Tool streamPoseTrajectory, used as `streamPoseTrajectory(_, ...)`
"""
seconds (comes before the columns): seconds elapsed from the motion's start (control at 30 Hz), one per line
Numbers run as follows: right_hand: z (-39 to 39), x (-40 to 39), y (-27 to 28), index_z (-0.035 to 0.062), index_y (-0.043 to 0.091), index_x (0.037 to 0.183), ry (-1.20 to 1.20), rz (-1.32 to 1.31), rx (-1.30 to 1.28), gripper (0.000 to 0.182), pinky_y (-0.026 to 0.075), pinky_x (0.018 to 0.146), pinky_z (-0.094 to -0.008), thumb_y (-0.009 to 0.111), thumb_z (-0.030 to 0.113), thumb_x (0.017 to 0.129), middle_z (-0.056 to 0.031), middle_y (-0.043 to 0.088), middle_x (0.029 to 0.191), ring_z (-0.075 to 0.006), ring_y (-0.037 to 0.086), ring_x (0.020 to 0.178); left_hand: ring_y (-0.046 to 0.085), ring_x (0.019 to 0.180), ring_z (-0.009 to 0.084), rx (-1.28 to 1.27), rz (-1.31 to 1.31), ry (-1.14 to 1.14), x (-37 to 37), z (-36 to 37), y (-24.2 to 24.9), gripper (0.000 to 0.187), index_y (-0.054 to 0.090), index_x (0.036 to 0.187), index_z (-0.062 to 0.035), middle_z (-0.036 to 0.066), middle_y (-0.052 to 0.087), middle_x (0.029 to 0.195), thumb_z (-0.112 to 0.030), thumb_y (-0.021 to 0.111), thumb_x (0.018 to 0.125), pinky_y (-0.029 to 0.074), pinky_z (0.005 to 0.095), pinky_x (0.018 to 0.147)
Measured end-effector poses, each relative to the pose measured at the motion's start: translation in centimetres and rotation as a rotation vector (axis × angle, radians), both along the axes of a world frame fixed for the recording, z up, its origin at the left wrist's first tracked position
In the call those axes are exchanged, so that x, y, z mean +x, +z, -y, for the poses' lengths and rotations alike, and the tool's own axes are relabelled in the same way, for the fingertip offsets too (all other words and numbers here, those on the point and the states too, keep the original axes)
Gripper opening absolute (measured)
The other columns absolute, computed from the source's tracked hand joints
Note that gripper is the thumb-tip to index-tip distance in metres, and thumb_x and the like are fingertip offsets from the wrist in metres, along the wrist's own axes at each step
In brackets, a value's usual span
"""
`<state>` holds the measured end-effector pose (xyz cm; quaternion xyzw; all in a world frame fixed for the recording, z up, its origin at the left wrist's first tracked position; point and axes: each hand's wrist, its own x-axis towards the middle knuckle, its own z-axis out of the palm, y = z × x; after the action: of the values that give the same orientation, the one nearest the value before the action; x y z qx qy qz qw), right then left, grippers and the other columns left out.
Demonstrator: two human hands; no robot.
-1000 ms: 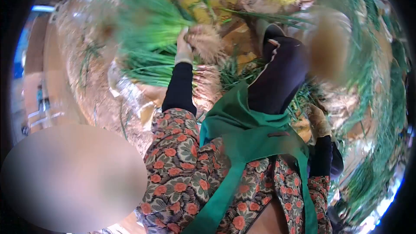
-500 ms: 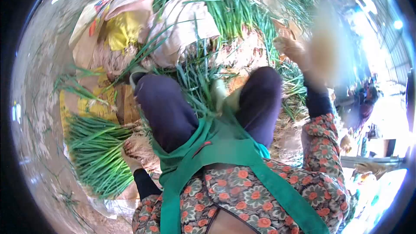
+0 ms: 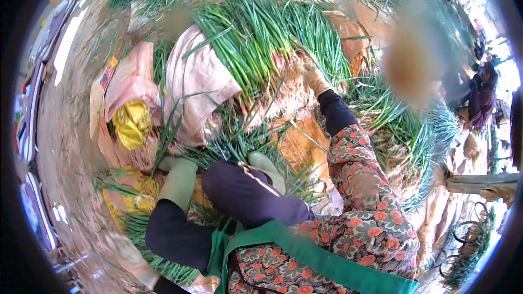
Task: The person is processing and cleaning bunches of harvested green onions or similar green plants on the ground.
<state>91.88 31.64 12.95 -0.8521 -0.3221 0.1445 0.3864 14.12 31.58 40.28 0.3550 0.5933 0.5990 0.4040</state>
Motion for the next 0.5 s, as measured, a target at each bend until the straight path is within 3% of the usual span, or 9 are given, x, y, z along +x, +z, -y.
streamPoseTrajectory(0.07, -0.6, -1.6, 6.4, -0.0013, 0.052, 0.114, 0.219, -0.268, 0.12, 0.031, 0.044, 0.089, -0.0315, 0.05, 0.019, 0.09, -0.0125, 0.058, 0.117, -0.0229, 0.056, 0.106, 0.049, 0.107, 0.0168, 0.073, 0.547, -0.494, 8.5, -5.8, 0.7, 0.04, 0.034, 0.133, -0.0009, 0.009, 0.05, 0.12, -0.019, 0.033, 0.097, 0.04, 0.0297, 0.094)
streamPoseTrajectory(0.13, -5.9, 6.2, -7.2, -0.0001, 0.057, 0.112, 0.208, -0.082, -0.014, 0.038, 0.043, 0.086, -0.0279, 0.065, 0.023, 0.083, -0.01, 0.062, 0.104, -0.0163, 0.057, 0.095, 0.053, 0.097, 0.0151, 0.022, 0.757, -1.143, 19.1, -10.9, -1.4, 0.036, 0.038, 0.129, -0.0019, 0.009, 0.052, 0.115, -0.018, 0.031, 0.098, 0.044, 0.0275, 0.089)
streamPoseTrajectory(0.17, -6.1, 3.8, -5.2, 0.0017, 0.055, 0.115, 0.177, -0.518, 0.194, 0.045, 0.042, 0.088, -0.0281, 0.067, 0.029, 0.081, -0.0103, 0.062, 0.106, -0.0193, 0.057, 0.099, 0.054, 0.099, 0.0173, -0.107, 0.299, -1.025, 24.6, -10.9, -3.8, 0.035, 0.04, 0.126, -0.0008, 0.01, 0.053, 0.115, -0.019, 0.035, 0.097, 0.045, 0.0305, 0.087)
streamPoseTrajectory(0.23, -7.3, 2.9, -4.0, 0.0016, 0.05, 0.121, 0.244, -0.206, 0.07, 0.052, 0.038, 0.093, -0.0313, 0.064, 0.033, 0.083, -0.0084, 0.058, 0.116, -0.0221, 0.051, 0.11, 0.051, 0.111, 0.0206, -0.066, -0.075, -1.296, 35.1, -9.8, -6.7, 0.041, 0.04, 0.127, -0.0003, 0.011, 0.053, 0.12, -0.023, 0.044, 0.093, 0.04, 0.0365, 0.095)
streamPoseTrajectory(0.27, -7.3, 1.9, -2.3, 0.0026, 0.048, 0.121, 0.24, -0.357, 0.126, 0.05, 0.035, 0.096, -0.0334, 0.061, 0.035, 0.085, -0.0071, 0.056, 0.12, -0.0228, 0.048, 0.114, 0.049, 0.113, 0.0202, -0.539, 0.569, -1.144, 38.0, -10.7, -13.9, 0.045, 0.04, 0.129, -0.0006, 0.011, 0.052, 0.123, -0.023, 0.049, 0.091, 0.037, 0.0367, 0.097)
streamPoseTrajectory(0.33, -7.1, -0.5, 2.1, 0.0046, 0.046, 0.122, 0.202, -0.579, 0.166, 0.047, 0.031, 0.1, -0.0377, 0.054, 0.037, 0.089, -0.0045, 0.05, 0.128, -0.0243, 0.043, 0.121, 0.032, 0.129, 0.0212, -0.58, 0.237, -1.113, 43.6, -9.7, -20.6, 0.073, 0.028, 0.137, 0.0003, 0.012, 0.033, 0.141, -0.029, 0.063, 0.081, 0.027, 0.034, 0.104)
streamPoseTrajectory(0.37, -7.8, 1.2, -4.2, 0.0046, 0.044, 0.123, 0.346, -0.424, 0.301, 0.048, 0.032, 0.099, -0.0407, 0.055, 0.036, 0.088, -0.0054, 0.049, 0.128, -0.0263, 0.043, 0.12, 0.024, 0.133, 0.0213, -0.638, 0.095, -1.068, 46.4, -9.5, -20.5, 0.084, 0.022, 0.139, 0.0015, 0.013, 0.026, 0.144, -0.034, 0.067, 0.077, 0.023, 0.0313, 0.106)
streamPoseTrajectory(0.43, -6.5, -1.8, -1.6, 0.0059, 0.043, 0.124, 0.718, 1.043, -0.664, 0.044, 0.031, 0.098, -0.0498, 0.05, 0.031, 0.088, -0.008, 0.046, 0.131, -0.0304, 0.044, 0.119, 0.038, 0.12, 0.0213, -0.522, -0.108, -0.912, 48.7, -10.1, -27.0, 0.087, 0.03, 0.134, 0.0042, 0.014, 0.039, 0.133, -0.044, 0.069, 0.073, 0.031, 0.0323, 0.1)
streamPoseTrajectory(0.5, -7.3, -2.7, -6.1, 0.0116, 0.04, 0.128, 0.646, 0.493, -0.204, 0.041, 0.03, 0.101, -0.0456, 0.045, 0.025, 0.089, -0.0117, 0.044, 0.132, -0.0326, 0.042, 0.12, 0.045, 0.107, 0.0207, -0.754, -0.039, -0.811, 50.7, -10.9, -26.3, 0.083, 0.039, 0.128, 0.0033, 0.013, 0.046, 0.124, -0.049, 0.069, 0.072, 0.037, 0.0346, 0.092)
